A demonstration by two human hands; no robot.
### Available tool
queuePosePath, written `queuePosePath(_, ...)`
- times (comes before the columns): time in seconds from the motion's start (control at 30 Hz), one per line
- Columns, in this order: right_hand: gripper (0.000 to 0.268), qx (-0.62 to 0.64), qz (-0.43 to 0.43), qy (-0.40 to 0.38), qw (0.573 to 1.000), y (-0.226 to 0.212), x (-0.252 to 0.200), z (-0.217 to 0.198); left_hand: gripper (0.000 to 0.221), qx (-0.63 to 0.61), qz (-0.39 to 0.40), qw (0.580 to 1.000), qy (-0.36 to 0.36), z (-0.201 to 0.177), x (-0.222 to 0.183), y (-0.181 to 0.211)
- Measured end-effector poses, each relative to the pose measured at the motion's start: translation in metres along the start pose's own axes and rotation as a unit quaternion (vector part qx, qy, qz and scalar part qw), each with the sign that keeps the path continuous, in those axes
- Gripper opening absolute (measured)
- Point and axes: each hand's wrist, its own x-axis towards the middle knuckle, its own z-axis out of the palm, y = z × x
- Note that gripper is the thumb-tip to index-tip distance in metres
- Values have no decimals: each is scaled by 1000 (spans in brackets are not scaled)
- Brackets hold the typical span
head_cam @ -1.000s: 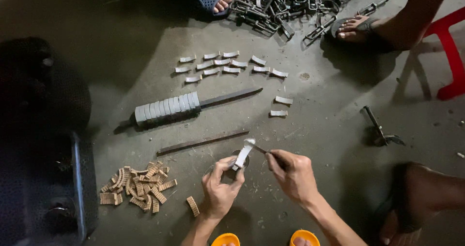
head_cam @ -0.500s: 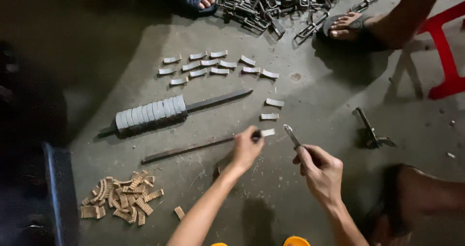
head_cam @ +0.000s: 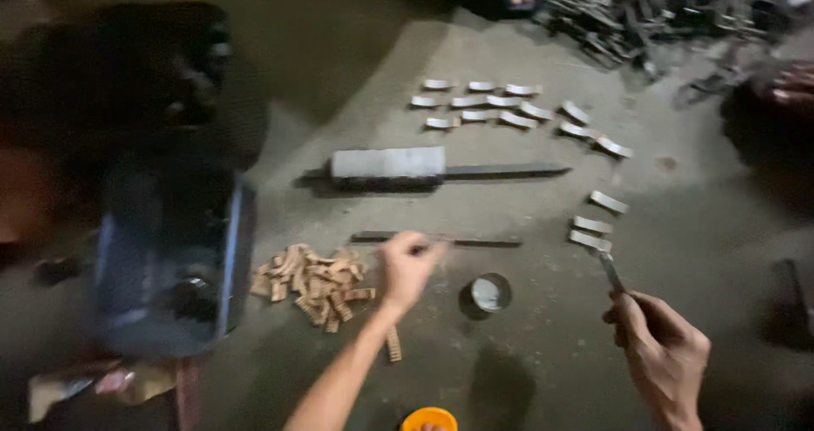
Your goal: Applying adhesive to small metal components and stacking them onto a central rod for assembly
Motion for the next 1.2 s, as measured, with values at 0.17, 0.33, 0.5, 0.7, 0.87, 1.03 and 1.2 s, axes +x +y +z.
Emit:
queuePosePath(0.17, 16, -36, 20, -10, 999, -24, -13, 18, 17, 166, -169, 969, 67, -154, 21, -97)
queuePosePath(0.33, 15, -48, -2, -25, 999, -11, -19, 25, 19, 263, -76, 962, 6, -195, 16, -215)
queuePosePath(0.5, 15, -77, 7, -39, 996, -13, -26, 25, 16, 369, -189, 887, -204, -190, 35, -150)
queuePosePath(0.7, 18, -70, -55, -41, 995, -22, -29, 25, 22, 210, -61, 974, -52, -196, 31, -86)
queuePosePath(0.87, 18, 55, 46, -87, 994, -44, -27, 31, 42, 8, -211, 972, -108, -134, 20, 16)
queuePosePath(1.03, 17, 179, 113, -123, 970, -56, -27, 31, 32, -150, -80, 982, -86, -60, -16, 79)
queuePosePath(1.2, 19, 239, 115, -159, 951, -61, -31, 26, 23, -174, 70, 981, -51, -34, -32, 147)
